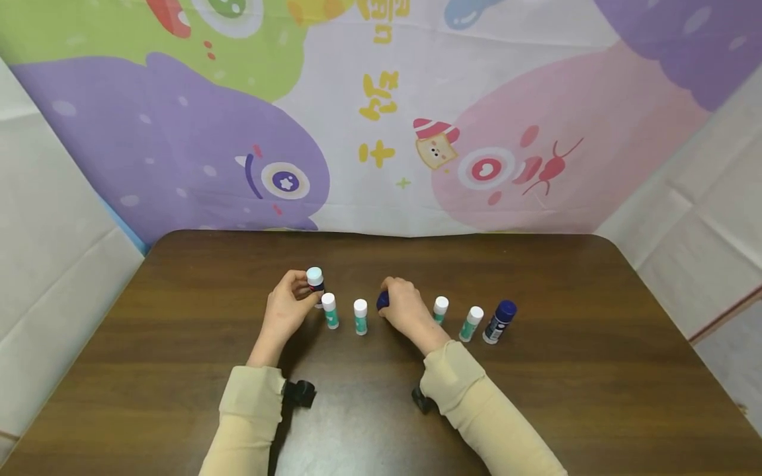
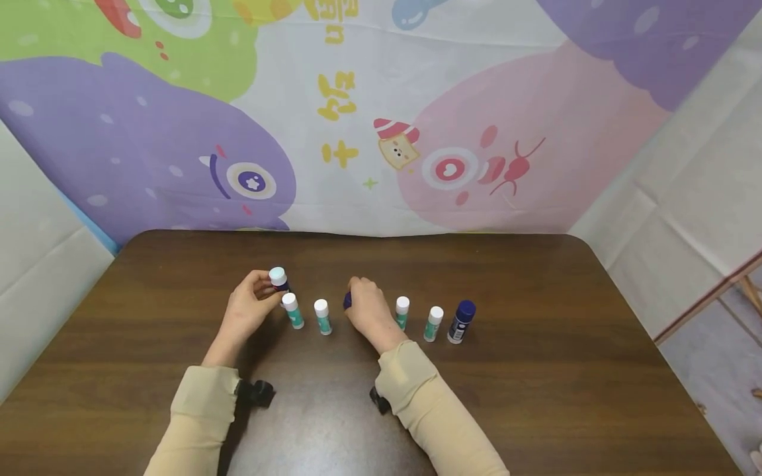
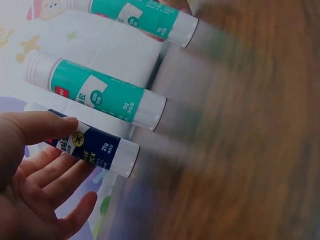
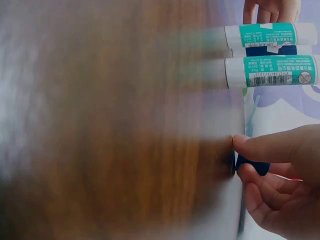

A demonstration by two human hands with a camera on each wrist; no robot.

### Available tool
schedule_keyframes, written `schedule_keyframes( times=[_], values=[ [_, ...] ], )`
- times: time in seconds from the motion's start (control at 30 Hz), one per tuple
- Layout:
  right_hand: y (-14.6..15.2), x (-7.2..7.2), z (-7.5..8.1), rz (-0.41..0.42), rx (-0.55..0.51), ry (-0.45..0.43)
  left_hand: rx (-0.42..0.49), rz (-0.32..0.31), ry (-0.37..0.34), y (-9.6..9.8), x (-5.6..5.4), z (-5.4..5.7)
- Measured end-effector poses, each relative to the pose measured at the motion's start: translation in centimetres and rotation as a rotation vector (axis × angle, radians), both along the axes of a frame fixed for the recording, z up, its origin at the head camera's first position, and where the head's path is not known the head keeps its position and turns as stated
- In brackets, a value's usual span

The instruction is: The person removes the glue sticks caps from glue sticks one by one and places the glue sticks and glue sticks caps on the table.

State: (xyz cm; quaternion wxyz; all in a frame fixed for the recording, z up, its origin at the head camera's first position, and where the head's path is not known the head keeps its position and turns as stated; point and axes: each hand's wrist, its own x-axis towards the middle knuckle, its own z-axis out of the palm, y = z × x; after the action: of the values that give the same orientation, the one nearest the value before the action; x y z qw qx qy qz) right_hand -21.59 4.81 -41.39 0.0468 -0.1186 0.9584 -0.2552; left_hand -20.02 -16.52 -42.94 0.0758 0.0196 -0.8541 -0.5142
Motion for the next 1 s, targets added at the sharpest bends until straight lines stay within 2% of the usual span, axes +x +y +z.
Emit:
schedule_keyframes(
  times=[0.27, 0.57, 0.8, 1.0],
  values=[
    [-0.1, 0.1, 0.0, -0.026, -0.002, 0.004, 0.008, -0.014, 0.009, 0.0, -0.1, 0.0],
    [-0.2, 0.2, -0.1, -0.006, 0.009, -0.019, -0.014, -0.029, -0.010, -0.2, 0.2, 0.2],
    [-0.2, 0.4, -0.1, -0.010, 0.004, -0.030, -0.072, -0.064, -0.086, -0.4, 0.2, 0.3],
    [-0.2, 0.5, 0.0, -0.029, -0.018, -0.036, -0.167, -0.147, -0.206, -0.4, 0.5, 1.0]
  ],
)
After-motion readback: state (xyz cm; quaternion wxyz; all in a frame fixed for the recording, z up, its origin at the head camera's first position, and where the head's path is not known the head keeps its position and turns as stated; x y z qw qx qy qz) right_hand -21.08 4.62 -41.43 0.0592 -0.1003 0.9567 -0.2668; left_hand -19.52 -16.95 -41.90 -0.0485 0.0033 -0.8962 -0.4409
